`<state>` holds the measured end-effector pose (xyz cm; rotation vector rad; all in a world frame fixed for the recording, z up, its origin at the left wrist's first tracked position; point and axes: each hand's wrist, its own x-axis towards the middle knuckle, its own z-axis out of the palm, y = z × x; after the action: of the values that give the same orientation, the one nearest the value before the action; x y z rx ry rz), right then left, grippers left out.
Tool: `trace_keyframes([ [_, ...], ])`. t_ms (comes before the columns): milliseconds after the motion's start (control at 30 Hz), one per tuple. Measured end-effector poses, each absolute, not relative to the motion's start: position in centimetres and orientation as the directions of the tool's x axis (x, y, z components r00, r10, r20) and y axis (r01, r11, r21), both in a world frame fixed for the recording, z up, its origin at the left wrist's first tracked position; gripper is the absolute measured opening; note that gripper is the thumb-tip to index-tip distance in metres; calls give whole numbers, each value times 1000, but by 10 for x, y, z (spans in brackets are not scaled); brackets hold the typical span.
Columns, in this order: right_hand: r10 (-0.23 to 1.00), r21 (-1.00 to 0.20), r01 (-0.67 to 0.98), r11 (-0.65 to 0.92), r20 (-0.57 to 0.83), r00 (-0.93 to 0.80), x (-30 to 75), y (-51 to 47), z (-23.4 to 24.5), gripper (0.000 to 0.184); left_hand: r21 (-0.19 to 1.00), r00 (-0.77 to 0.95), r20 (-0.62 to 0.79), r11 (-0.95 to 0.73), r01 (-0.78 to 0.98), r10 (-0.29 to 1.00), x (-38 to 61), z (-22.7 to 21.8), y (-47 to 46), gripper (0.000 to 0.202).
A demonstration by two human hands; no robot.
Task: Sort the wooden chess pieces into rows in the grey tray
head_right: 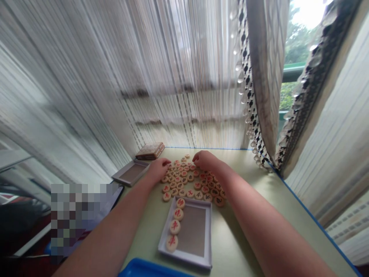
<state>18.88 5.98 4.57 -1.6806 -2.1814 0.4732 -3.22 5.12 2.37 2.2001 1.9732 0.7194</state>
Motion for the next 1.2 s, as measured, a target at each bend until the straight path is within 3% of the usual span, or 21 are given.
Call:
trace_keyframes([
  [233, 976, -506, 836, 211, 60, -210, 189, 57, 46, 26, 416, 60, 263, -170, 893, 963, -34, 25, 52, 25],
  [467, 975, -485, 856, 177, -31, -219, 192, 59, 49, 25, 347, 99, 281, -197, 917, 955, -31, 27, 50, 28],
  [567, 973, -488, 847, 212, 23, -230, 195, 60, 50, 29, 303, 125, 280, -211, 929, 952, -29, 28, 48, 26],
  [767, 976, -490, 854, 177, -23, -216, 203, 65, 45, 29, 241, 212, 301, -289, 926, 930, -22, 34, 39, 25],
  [967, 972, -484, 846, 223, 46, -230, 193, 62, 44, 25, 225, 469, 298, -538, 812, 832, -8, 35, 29, 23],
  [1200, 982, -575, 803, 156, 0, -191, 208, 68, 50, 25, 239, 447, 300, -521, 820, 842, -4, 29, 32, 17],
])
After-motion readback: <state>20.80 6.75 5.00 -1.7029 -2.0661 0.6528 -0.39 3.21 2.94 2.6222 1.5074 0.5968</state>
